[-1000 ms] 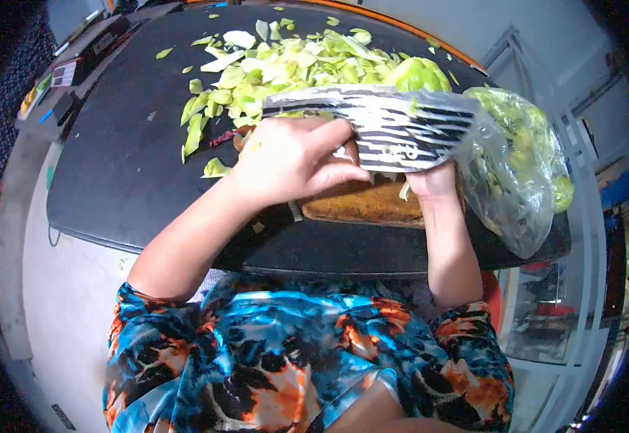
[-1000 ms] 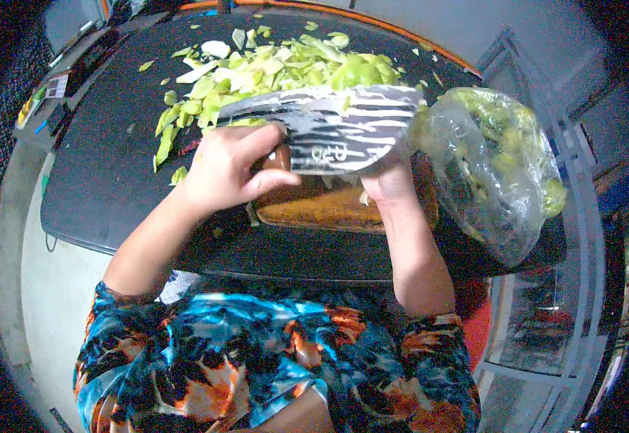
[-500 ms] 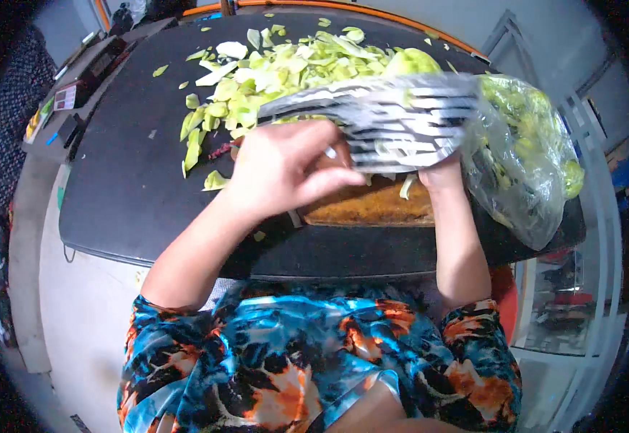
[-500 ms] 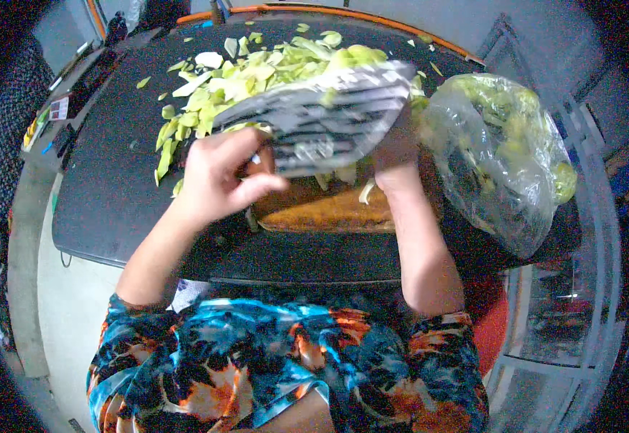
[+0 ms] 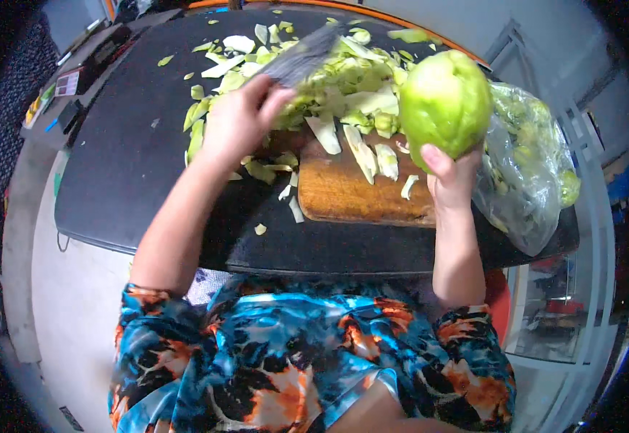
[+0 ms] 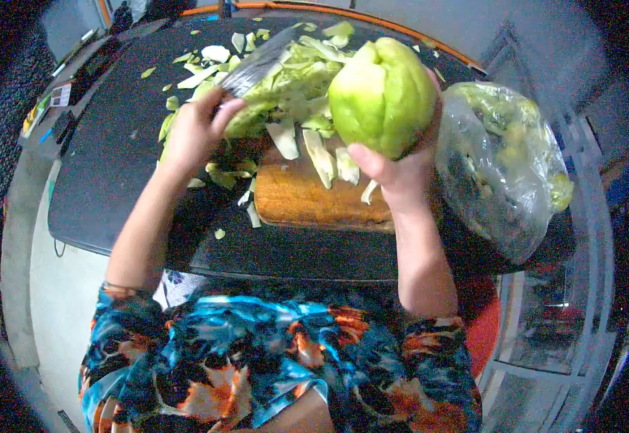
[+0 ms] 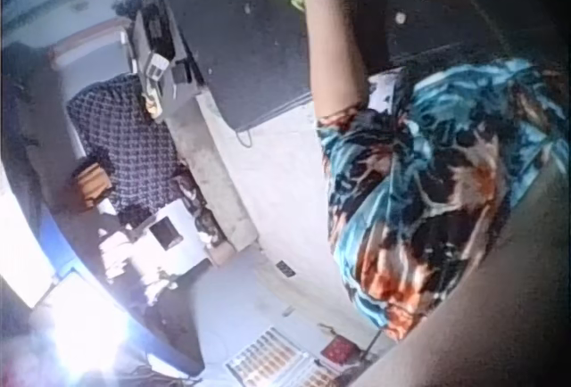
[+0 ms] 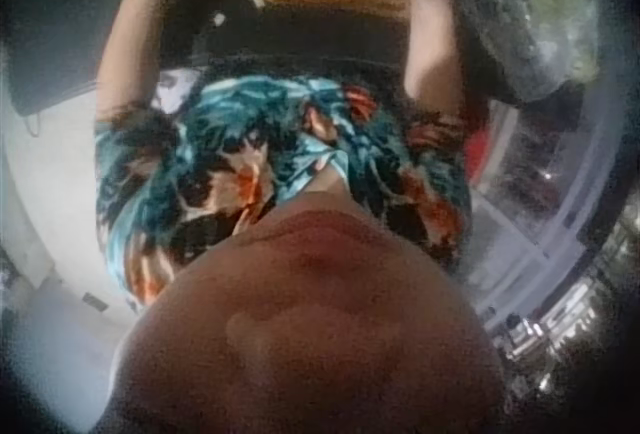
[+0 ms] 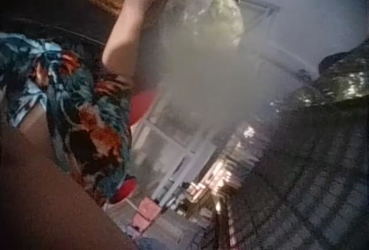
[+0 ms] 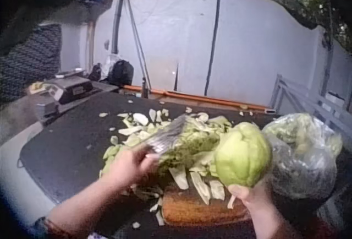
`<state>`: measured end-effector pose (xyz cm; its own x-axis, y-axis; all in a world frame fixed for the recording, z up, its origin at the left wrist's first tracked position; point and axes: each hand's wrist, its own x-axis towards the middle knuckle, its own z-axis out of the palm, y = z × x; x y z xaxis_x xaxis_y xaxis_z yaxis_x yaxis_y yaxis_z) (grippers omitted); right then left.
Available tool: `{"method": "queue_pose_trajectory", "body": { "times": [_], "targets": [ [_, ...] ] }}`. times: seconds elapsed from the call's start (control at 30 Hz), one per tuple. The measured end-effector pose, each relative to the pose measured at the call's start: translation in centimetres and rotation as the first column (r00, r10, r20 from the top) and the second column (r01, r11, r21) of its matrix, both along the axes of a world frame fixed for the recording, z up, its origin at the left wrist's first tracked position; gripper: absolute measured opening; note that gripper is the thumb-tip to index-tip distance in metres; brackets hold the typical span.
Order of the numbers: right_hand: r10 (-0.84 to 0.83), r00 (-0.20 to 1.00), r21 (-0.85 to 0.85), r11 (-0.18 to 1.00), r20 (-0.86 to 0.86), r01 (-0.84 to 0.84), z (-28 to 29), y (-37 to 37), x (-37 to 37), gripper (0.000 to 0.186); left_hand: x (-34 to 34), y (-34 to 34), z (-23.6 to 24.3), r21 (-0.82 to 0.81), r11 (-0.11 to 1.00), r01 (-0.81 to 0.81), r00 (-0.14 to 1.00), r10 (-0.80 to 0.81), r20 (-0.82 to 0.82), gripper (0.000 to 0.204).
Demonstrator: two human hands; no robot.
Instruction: The person peels and slices chayotes on a cutting board using a knife, then retrieves another chayote from a plastic bag and chops it into pieces.
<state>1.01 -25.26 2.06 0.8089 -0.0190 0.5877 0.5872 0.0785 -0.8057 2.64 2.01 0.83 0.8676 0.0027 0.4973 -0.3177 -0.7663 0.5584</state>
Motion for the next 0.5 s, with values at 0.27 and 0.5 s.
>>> {"method": "queue_pose_trajectory", "body": {
  "times": [0.27, 0.5],
  "targets": [
    [0.626, 0.766, 0.619, 0.661, -0.144, -0.423, 0.0, -0.7, 1.7, 0.052, -1.1, -1.9, -0.4, -0.155, 0.977, 0.147, 0.989, -0.142, 0.041, 0.036],
    [0.650, 0.741, 0.761, 0.562, -0.165, -0.323, -3.2, -2.3, 4.0, 0.045, -3.9, -4.0, 1.5, 0.089, 0.892, 0.443, 0.866, -0.451, 0.215, 0.047]
  ]
}}
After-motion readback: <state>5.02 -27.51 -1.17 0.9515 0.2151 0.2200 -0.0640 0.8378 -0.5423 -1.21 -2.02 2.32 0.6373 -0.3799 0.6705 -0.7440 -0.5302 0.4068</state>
